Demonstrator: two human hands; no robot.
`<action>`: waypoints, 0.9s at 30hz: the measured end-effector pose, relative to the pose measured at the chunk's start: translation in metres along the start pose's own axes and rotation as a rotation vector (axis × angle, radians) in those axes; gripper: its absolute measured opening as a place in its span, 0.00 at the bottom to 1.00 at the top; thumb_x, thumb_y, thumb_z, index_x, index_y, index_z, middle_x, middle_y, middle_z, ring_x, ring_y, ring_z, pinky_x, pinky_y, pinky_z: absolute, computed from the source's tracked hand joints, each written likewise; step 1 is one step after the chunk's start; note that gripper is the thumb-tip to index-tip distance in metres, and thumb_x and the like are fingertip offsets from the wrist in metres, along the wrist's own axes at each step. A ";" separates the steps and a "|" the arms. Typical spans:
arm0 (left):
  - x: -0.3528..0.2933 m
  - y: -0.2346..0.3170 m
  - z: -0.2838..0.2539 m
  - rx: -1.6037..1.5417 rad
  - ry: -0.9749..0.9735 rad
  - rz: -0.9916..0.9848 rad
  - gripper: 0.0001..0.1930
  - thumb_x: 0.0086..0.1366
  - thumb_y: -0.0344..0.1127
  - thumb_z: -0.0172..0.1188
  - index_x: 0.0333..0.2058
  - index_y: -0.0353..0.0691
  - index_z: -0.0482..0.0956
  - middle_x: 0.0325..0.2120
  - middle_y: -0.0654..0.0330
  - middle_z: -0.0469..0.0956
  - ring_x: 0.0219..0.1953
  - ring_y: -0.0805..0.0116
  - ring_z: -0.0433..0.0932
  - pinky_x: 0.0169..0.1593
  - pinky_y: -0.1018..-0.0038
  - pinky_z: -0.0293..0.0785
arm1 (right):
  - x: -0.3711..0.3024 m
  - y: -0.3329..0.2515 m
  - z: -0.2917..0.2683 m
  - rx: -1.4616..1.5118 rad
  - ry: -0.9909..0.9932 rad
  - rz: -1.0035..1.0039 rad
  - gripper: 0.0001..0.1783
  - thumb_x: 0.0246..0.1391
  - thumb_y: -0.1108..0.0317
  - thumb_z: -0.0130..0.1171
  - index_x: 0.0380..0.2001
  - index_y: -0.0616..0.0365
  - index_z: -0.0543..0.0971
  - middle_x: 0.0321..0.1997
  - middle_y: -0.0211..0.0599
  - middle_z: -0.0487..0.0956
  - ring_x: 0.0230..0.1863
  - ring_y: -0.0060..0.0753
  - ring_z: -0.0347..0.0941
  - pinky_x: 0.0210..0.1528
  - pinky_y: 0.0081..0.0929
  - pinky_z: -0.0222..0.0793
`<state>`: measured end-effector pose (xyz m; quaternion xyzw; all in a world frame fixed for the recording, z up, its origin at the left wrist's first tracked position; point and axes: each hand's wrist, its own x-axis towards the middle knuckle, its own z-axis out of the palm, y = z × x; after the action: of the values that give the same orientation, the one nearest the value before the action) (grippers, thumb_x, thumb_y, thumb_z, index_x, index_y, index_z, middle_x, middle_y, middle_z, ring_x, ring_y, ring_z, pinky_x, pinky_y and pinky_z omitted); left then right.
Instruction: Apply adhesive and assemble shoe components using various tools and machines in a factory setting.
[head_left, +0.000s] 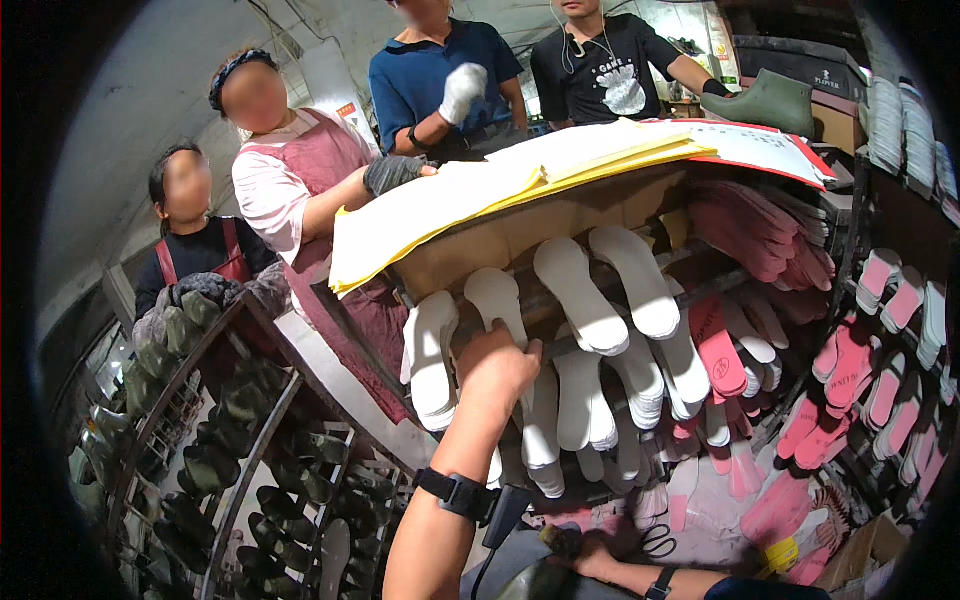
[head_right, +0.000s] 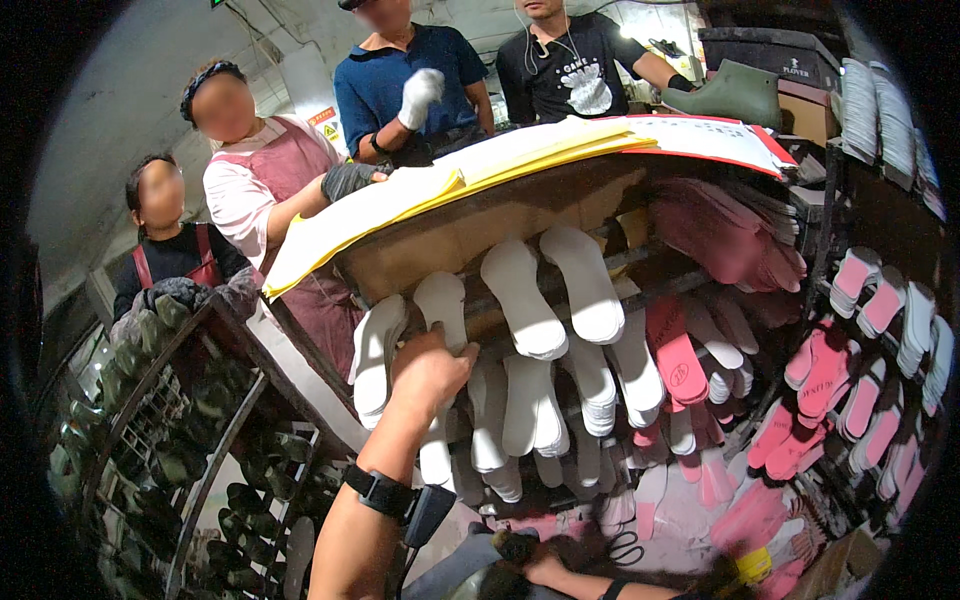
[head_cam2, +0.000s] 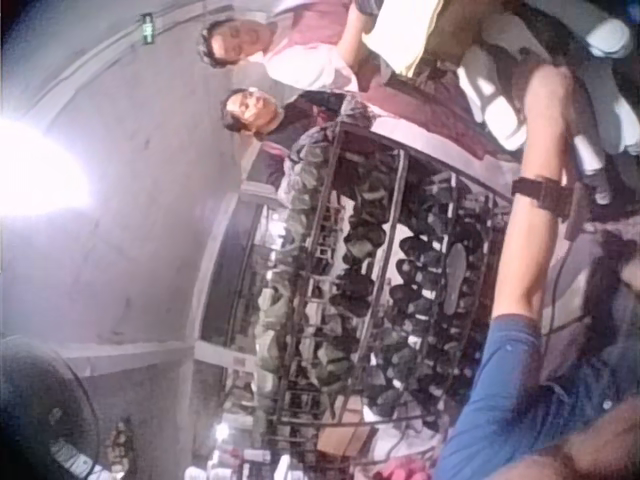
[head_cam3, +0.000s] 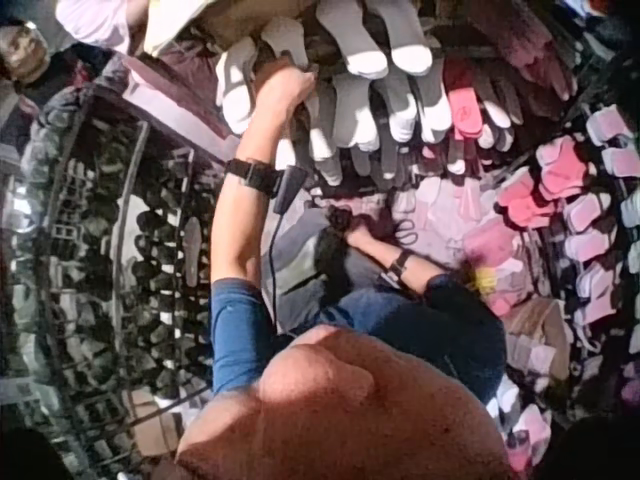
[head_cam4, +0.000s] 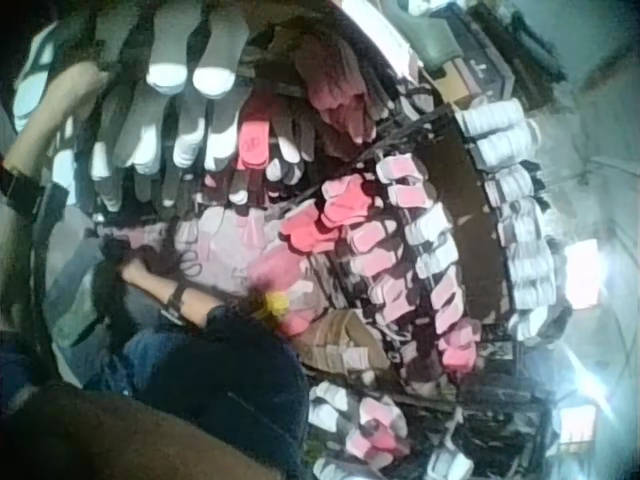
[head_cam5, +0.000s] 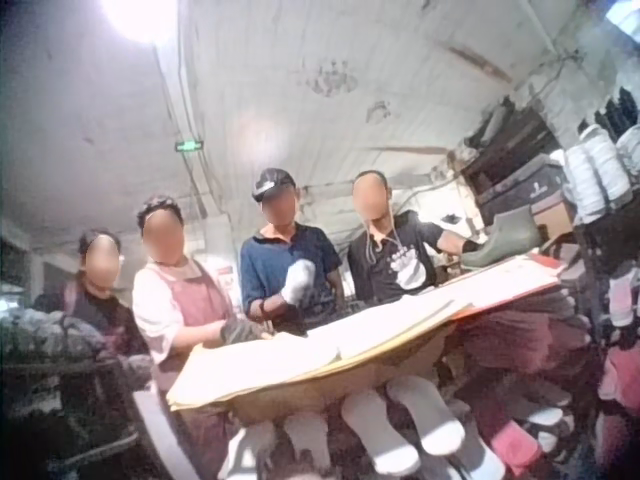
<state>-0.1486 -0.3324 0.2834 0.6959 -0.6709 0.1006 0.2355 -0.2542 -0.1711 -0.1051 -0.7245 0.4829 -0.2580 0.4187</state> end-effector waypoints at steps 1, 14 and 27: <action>0.002 0.000 -0.003 -0.011 -0.090 0.009 0.26 0.56 0.52 0.57 0.40 0.31 0.77 0.33 0.39 0.78 0.39 0.44 0.78 0.45 0.60 0.74 | -0.001 -0.006 -0.004 0.004 0.003 -0.002 0.40 0.39 0.28 0.59 0.34 0.60 0.78 0.28 0.47 0.79 0.34 0.44 0.78 0.39 0.35 0.72; -0.001 0.002 -0.020 -0.097 -0.119 -0.059 0.26 0.60 0.49 0.53 0.47 0.31 0.73 0.38 0.37 0.77 0.41 0.42 0.77 0.46 0.59 0.73 | 0.007 0.024 0.016 0.028 -0.056 0.002 0.37 0.41 0.29 0.60 0.37 0.55 0.78 0.32 0.45 0.81 0.38 0.42 0.78 0.42 0.34 0.72; -0.056 0.011 -0.041 0.033 0.085 0.085 0.36 0.59 0.44 0.56 0.61 0.32 0.54 0.41 0.39 0.71 0.32 0.40 0.77 0.36 0.56 0.76 | 0.003 -0.003 -0.001 -0.191 -0.122 0.202 0.38 0.41 0.28 0.57 0.36 0.55 0.77 0.27 0.46 0.80 0.31 0.45 0.78 0.37 0.36 0.73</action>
<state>-0.1567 -0.2636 0.2957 0.6658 -0.6874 0.1507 0.2479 -0.2523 -0.1731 -0.1022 -0.7233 0.5491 -0.1229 0.4003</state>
